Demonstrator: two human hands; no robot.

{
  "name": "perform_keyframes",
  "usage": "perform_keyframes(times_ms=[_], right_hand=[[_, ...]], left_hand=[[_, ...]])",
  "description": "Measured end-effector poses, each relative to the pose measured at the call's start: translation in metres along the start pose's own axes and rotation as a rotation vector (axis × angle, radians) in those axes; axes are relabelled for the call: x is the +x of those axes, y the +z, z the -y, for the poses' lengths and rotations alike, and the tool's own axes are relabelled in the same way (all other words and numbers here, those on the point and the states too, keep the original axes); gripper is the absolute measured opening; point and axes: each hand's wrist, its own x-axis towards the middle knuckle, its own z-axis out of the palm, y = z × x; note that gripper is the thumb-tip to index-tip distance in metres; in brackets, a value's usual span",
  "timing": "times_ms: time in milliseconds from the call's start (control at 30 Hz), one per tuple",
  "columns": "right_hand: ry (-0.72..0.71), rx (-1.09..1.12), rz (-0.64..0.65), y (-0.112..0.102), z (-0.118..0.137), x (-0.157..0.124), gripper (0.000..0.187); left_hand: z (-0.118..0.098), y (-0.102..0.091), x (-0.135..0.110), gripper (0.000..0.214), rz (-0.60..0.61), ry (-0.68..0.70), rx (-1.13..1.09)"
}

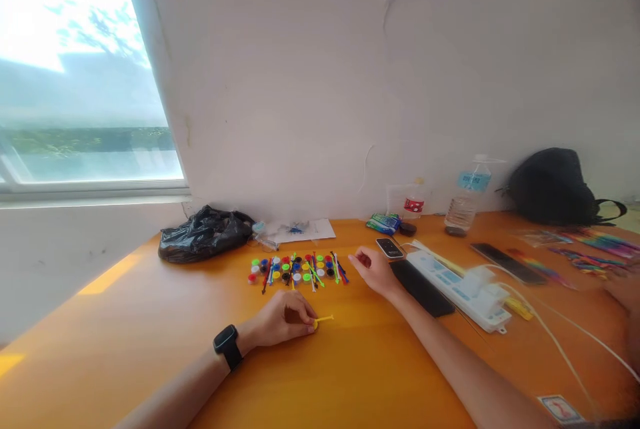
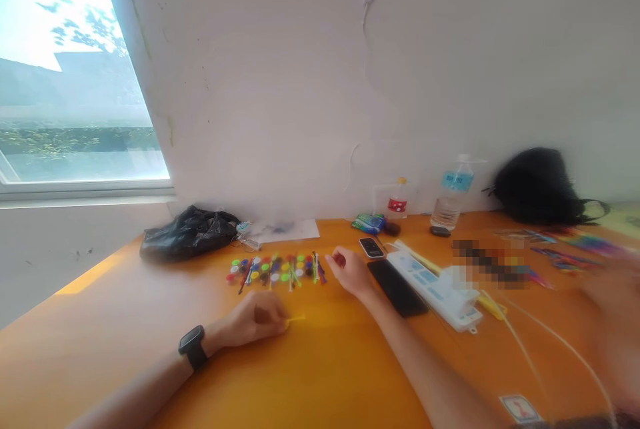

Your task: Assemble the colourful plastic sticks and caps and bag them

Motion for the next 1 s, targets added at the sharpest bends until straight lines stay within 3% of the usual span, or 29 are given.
perform_keyframes(times_ms=[133,233,300,467,700,1000], right_hand=[[-0.068,0.355,0.362,0.009,0.041,-0.018,0.031],[-0.1,0.379,0.672,0.021,0.062,-0.034,0.022],[-0.096,0.377,0.746,0.027,0.066,-0.039,0.019],[-0.035,0.421,0.71,0.036,0.059,-0.04,0.017],[-0.01,0.448,0.649,0.049,0.053,-0.044,0.014],[0.007,0.458,0.63,0.057,0.053,-0.046,0.016]], left_hand=[[-0.005,0.004,0.0,0.019,-0.037,0.012,0.099],[-0.007,0.008,0.001,0.017,-0.047,0.039,0.136],[-0.007,0.008,0.001,0.015,-0.042,0.028,0.126],[-0.005,0.002,0.0,0.017,-0.043,-0.056,0.091],[-0.008,-0.001,0.0,0.016,0.019,0.03,0.151],[-0.005,-0.001,0.002,0.017,0.047,0.044,0.202]])
